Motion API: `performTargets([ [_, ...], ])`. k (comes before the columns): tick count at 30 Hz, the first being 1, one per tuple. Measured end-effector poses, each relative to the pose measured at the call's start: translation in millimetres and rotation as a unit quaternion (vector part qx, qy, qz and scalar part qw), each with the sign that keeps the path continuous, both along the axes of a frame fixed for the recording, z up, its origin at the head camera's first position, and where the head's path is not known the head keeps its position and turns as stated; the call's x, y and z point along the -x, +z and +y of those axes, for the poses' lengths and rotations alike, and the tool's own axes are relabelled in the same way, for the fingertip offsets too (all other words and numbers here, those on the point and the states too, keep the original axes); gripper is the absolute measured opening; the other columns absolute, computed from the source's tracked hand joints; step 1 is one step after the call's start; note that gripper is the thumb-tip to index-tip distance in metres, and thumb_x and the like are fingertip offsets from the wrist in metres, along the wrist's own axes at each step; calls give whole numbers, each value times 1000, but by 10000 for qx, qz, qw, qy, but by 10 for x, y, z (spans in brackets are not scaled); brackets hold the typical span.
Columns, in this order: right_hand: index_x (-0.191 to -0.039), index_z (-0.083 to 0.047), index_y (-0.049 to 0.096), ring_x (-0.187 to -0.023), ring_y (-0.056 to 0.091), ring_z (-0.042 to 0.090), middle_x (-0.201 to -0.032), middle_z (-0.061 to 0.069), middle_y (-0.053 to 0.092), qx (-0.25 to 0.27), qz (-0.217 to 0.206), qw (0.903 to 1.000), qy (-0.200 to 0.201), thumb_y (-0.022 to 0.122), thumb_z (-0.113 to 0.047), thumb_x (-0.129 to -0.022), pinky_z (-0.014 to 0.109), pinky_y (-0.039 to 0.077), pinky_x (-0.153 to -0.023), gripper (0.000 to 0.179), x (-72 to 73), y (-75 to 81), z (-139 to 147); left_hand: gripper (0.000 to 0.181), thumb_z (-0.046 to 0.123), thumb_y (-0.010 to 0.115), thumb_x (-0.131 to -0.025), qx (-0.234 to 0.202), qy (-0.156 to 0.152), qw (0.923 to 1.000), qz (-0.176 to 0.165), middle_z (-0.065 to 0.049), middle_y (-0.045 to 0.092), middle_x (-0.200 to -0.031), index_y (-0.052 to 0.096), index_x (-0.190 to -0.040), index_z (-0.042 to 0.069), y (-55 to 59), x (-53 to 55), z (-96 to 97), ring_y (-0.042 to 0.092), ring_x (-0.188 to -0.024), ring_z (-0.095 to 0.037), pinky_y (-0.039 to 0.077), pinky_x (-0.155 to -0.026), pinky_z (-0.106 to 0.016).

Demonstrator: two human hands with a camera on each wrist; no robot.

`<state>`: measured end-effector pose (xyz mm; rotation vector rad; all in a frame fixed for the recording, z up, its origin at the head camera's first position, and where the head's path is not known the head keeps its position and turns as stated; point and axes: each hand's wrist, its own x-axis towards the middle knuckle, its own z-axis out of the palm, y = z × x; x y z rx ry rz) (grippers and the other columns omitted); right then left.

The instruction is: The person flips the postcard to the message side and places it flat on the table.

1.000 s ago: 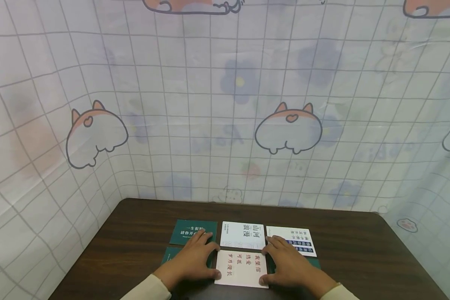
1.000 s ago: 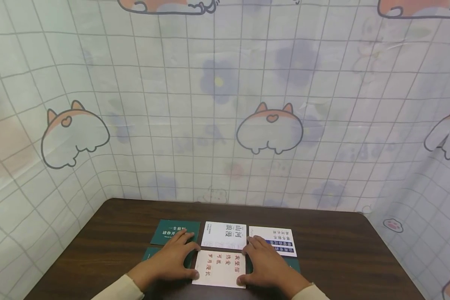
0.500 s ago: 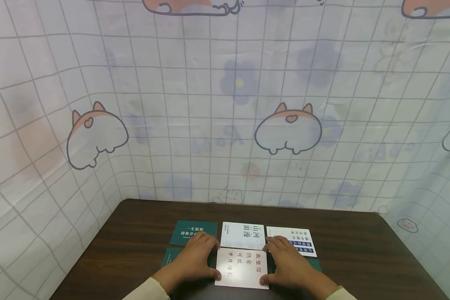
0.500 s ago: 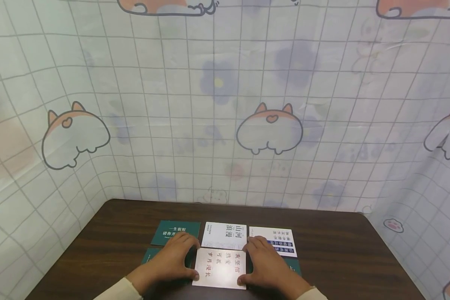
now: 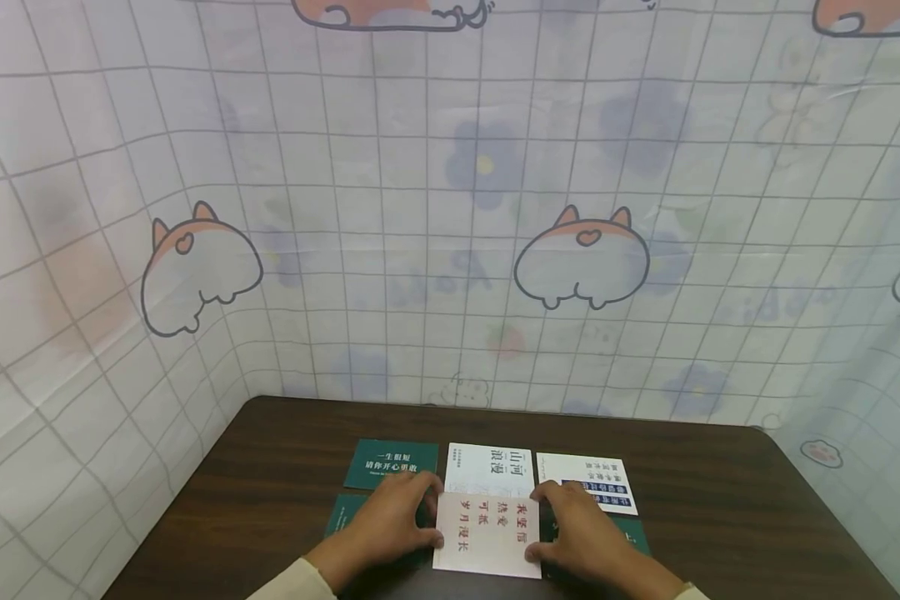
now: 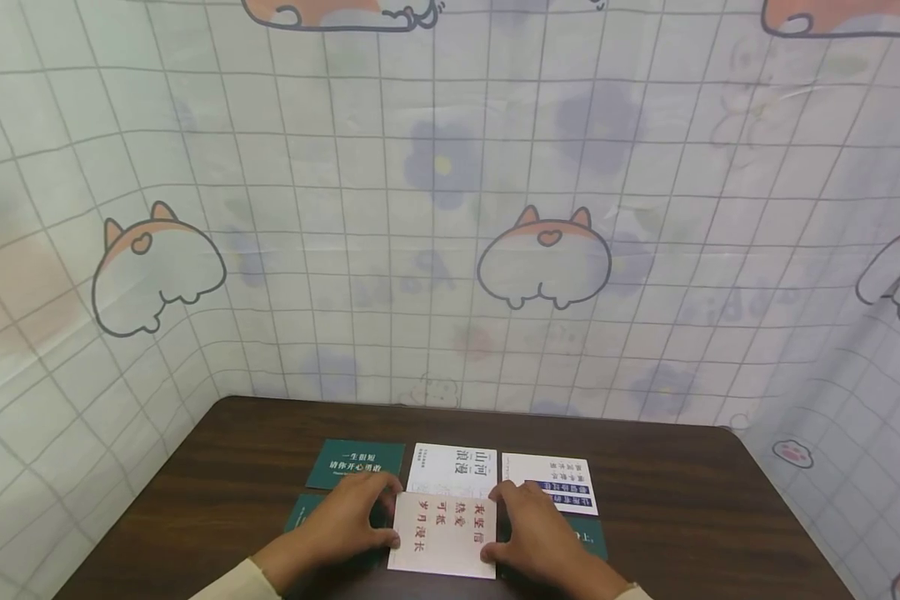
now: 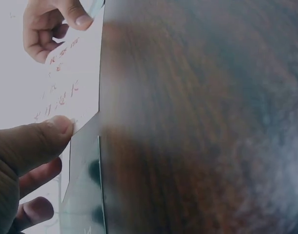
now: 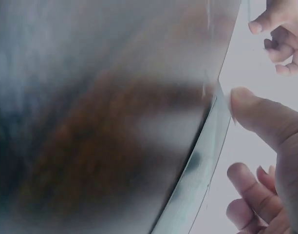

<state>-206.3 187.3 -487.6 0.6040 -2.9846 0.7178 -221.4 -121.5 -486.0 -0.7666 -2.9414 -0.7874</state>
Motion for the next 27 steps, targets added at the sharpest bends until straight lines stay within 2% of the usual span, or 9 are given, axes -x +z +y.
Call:
performTargets([
  [4,-121,-11,59,-88,54,14,-92,-9,61,342,-54,9994,42,94,-37,-70,41,50,-76,67,-25,0,3,57,32,91,-78,-136,-50,9998,-130,25,62,-83,59,-123,18,-22,-5,-6,59,-93,-8,46,-96,-48],
  [8,-123,-7,56,-82,54,10,-87,-12,60,656,-234,9975,124,91,-28,-76,34,48,-72,61,-38,5,8,54,28,89,-80,-359,-84,9989,-299,23,64,-82,58,-124,17,-28,-9,-9,60,-87,-5,50,-86,-42],
  [11,-123,-5,56,-80,56,9,-85,-13,62,911,-470,9947,94,86,-22,-83,34,47,-72,53,-42,8,22,50,24,86,-84,-625,-96,9966,-530,21,66,-83,58,-125,16,-20,-24,-10,61,-82,-3,51,-80,-39],
  [16,-122,-8,56,-78,59,10,-84,-13,66,1247,-758,9893,2,81,-17,-88,38,48,-71,43,-65,42,54,45,20,82,-89,-1028,-161,9908,-868,19,69,-85,56,-126,17,-17,-43,-19,62,-78,-2,51,-76,-36],
  [23,-122,-2,54,-77,62,12,-82,-10,69,1722,-1055,9794,26,78,-16,-91,34,47,-71,41,-109,103,114,48,16,79,-91,-1590,-290,9798,-1177,15,70,-84,51,-130,13,-24,-50,-35,64,-72,-6,50,-69,-30],
  [27,-116,-3,58,-80,63,13,-84,-8,71,1861,-1162,9756,30,78,-18,-91,31,46,-71,35,-118,124,140,42,14,78,-91,-1855,-336,9731,-1323,12,71,-83,53,-124,11,-19,-48,-45,65,-73,-8,51,-68,-29],
])
